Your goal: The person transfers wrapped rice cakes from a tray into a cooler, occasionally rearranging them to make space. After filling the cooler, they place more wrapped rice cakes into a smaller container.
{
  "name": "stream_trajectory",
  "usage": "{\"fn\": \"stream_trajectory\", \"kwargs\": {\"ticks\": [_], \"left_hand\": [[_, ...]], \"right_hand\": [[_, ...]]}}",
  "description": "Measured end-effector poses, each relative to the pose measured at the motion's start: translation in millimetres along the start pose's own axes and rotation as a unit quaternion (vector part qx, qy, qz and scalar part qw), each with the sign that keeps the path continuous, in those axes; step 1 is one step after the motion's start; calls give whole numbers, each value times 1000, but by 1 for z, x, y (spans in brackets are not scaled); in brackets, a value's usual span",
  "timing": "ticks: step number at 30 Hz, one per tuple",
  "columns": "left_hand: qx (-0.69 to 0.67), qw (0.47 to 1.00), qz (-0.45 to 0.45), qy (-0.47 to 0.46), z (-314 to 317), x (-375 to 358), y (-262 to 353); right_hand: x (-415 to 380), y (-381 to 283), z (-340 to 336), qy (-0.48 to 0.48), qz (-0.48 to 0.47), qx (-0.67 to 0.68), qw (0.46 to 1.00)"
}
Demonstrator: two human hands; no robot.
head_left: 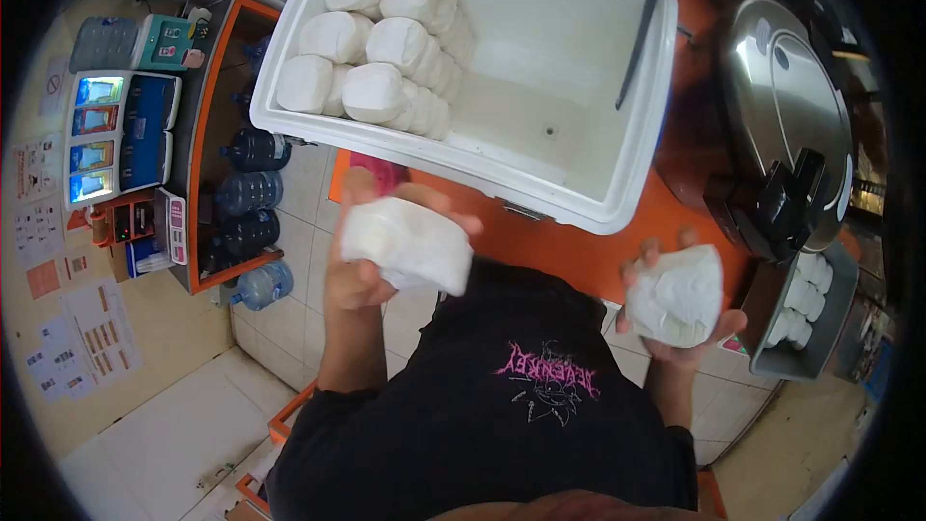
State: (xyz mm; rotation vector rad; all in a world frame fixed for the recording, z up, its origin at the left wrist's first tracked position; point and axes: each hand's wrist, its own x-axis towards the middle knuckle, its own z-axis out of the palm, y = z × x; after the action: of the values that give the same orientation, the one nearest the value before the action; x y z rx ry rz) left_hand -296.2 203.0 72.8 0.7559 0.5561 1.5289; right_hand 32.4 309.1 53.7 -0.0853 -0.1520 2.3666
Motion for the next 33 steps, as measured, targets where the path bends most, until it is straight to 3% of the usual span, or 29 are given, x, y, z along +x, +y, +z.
{"fn": "stream_trajectory", "kwargs": {"ticks": [2, 4, 6, 9, 10, 12, 14, 15, 16, 17, 18, 20, 21, 23, 24, 26, 28, 30, 31, 33], "left_hand": [[-96, 993, 53, 52, -4, -5, 21], [-148, 986, 51, 61, -18, -12, 37], [-199, 976, 46, 69, -34, -22, 45], [-277, 955, 37, 95, -61, -38, 51], [-201, 974, 60, 91, -67, -40, 54], [-124, 985, 88, 83, -73, -42, 63], [13, 983, 121, 136, -69, -40, 80], [15, 983, 122, 136, -71, -37, 91], [113, 978, 133, 111, -74, -29, 103], [209, 964, 143, 86, -77, -20, 112], [204, 965, 141, 89, -79, -9, 122], [383, 916, 119, 0, -88, 27, 144], [383, 916, 121, -6, -91, 50, 155], [653, 729, 104, -175, -99, 95, 170], [653, 728, 106, -180, -109, 117, 167], [719, 613, 77, -320, -129, 155, 150], [726, 587, 38, -357, -142, 179, 139], [728, 562, -6, -392, -154, 195, 128], [747, 529, -8, -402, -160, 202, 127], [763, 495, -11, -416, -177, 200, 120]], "right_hand": [[37, -6, 45, 32, -44, -315, 948], [89, 4, 86, 72, -12, -502, 862], [162, 22, 109, 83, 37, -653, 752], [273, 79, 92, 85, -13, -753, 652], [310, 98, 79, 94, -31, -778, 621], [385, 131, 35, 135, -117, -850, 495], [424, 154, -20, 123, -148, -866, 462], [433, 162, -33, 117, -173, -877, 432], [432, 165, -32, 116, -173, -878, 432], [426, 163, -32, 95, -188, -896, 392], [415, 161, -32, 75, -201, -912, 350], [400, 149, -14, 76, -165, -917, 355], [398, 143, -6, 73, -135, -920, 361], [394, 134, -4, 20, -154, -927, 341], [391, 128, -4, -33, -169, -931, 320], [401, 111, -4, -46, -127, -930, 342], [402, 87, -3, -53, -88, -926, 363], [393, 68, -6, -8, -14, -779, 627], [384, 64, -4, -2, -19, -779, 627], [355, 62, -4, 12, 32, -864, 503]]}}
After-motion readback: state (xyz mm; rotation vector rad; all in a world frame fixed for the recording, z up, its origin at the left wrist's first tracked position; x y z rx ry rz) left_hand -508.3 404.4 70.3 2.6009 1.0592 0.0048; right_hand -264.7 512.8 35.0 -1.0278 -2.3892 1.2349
